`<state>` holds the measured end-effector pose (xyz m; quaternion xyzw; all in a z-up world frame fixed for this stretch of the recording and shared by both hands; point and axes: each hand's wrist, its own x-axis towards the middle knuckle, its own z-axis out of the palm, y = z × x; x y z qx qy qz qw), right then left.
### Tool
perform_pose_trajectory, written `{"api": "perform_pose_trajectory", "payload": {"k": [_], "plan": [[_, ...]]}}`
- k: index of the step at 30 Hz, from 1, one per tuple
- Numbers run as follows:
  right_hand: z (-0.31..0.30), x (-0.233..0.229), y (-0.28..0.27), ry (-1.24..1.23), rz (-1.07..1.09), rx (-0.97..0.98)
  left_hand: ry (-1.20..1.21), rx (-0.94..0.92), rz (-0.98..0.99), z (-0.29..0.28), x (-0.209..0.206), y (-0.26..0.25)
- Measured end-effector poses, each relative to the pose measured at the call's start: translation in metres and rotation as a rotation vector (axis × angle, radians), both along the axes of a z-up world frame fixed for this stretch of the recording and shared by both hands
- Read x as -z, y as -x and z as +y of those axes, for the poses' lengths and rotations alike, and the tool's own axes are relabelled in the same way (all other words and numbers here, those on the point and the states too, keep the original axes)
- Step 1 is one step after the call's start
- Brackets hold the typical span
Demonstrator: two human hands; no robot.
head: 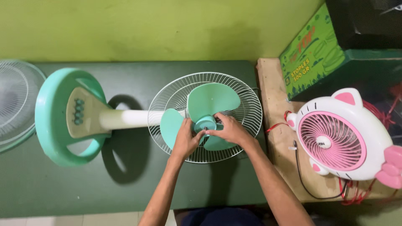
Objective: The person assembles a teal pedestal fan on a green table. They attach the front grille, install the fan blades onto the motor hub, and secure the rear grille, using a screwdriver to tighten the central hub nut.
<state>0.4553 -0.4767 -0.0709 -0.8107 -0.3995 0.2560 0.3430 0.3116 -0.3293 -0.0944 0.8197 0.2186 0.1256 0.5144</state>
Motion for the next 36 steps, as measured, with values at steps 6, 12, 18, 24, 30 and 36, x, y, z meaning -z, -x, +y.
{"api": "perform_pose_trajectory", "payload": {"k": [6,12,18,24,30,36], "plan": [[0.003,0.011,-0.005,0.199,-0.116,0.024,-0.136,-0.053,0.004,-0.004,0.011,0.000],[0.000,0.012,0.003,-0.048,-0.031,0.081,-0.126,-0.033,-0.004,0.003,0.016,-0.004],[0.010,0.000,-0.001,0.280,-0.183,0.065,-0.076,-0.161,0.047,-0.013,0.014,0.002],[0.003,0.006,0.010,0.108,-0.169,0.135,-0.215,-0.183,0.045,-0.016,-0.003,0.001],[0.008,-0.010,0.011,0.217,-0.257,0.063,-0.157,-0.244,0.022,-0.025,-0.011,0.005],[0.002,-0.015,0.020,0.103,-0.231,0.105,-0.115,-0.148,-0.080,0.004,-0.009,0.016]]}}
